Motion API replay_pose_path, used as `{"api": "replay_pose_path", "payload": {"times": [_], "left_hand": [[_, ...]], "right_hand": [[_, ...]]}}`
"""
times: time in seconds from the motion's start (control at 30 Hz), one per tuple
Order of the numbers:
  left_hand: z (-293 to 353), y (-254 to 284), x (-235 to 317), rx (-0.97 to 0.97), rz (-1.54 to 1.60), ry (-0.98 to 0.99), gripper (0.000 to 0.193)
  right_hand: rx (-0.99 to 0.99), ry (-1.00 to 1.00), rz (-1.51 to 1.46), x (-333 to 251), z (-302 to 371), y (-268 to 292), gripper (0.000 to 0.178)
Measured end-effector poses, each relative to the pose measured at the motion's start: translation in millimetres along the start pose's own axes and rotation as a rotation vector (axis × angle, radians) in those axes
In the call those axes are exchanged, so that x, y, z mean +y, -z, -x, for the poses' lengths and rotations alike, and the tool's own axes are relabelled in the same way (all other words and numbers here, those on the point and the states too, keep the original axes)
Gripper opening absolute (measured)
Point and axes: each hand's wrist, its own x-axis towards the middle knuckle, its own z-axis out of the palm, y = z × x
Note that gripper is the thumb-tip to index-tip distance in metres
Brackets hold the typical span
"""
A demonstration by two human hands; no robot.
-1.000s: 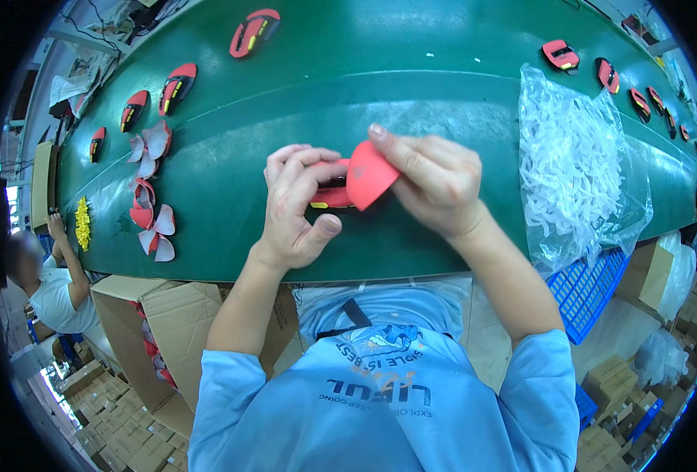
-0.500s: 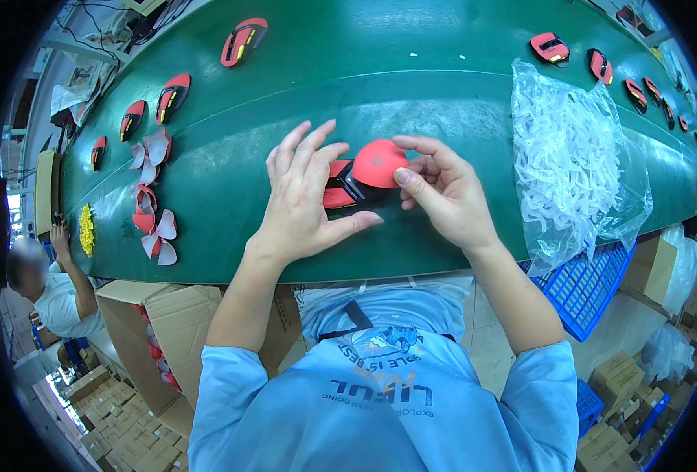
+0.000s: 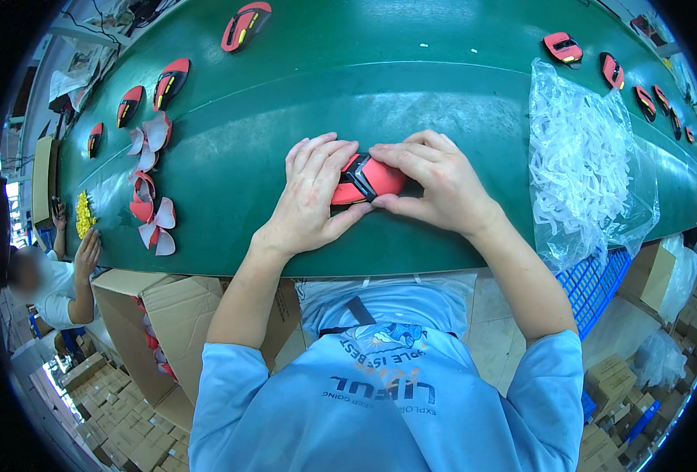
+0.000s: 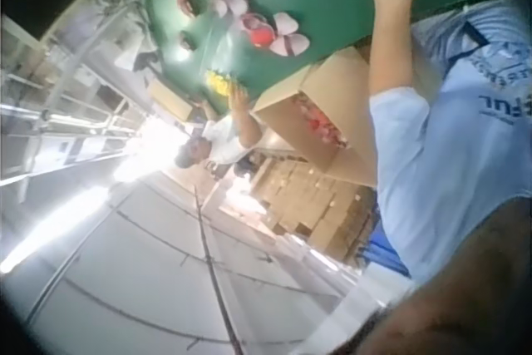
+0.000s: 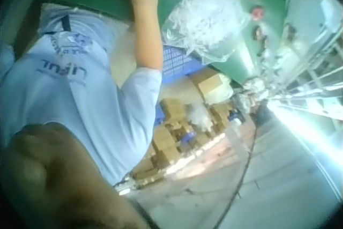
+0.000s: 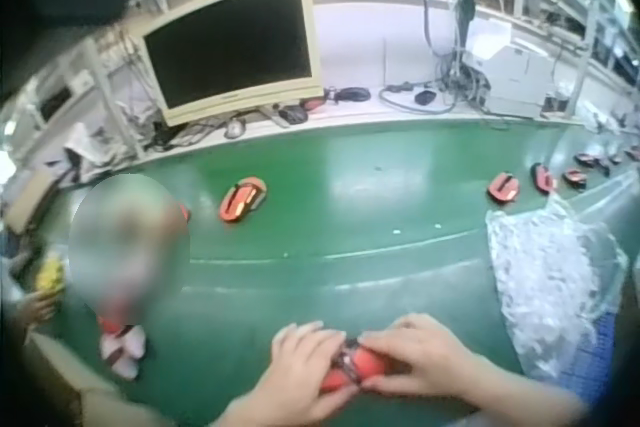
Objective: Assembling pink and black components on a conveyor belt in an electronics factory.
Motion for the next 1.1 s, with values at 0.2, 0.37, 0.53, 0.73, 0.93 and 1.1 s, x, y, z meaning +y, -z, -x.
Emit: {"api": "replay_pose_path", "payload": {"times": [0.2,0.37,0.53,0.73,0.93,1.1], "left_hand": [[1.4,0.8,-1.6,0.008,0.027,-0.005,0.082],[2.4,0.4,-1.8,-0.003,0.046,-0.004,0.081],[1.8,1.5,-2.2,0.001,0.045,-0.006,0.082],[-4.9,6.5,-0.2,0.112,0.080,-0.115,0.072],[-12.6,4.7,-8.0,0.041,-0.062,-0.395,0.052],[1.3,5.3,-15.8,-0.005,-0.097,-0.387,0.054]], "right_hand": [[0.002,-0.006,-0.142,3.5,-15.9,17.3,0.061],[-0.137,0.073,-0.097,6.1,-22.4,13.4,0.063],[-0.154,0.013,-0.012,7.5,-12.0,7.9,0.067],[-0.106,-0.034,0.094,1.9,-1.9,6.0,0.065],[-0.180,-0.129,0.022,11.2,0.7,10.8,0.070],[0.286,0.099,-0.071,-10.8,-55.3,-14.2,0.063]]}}
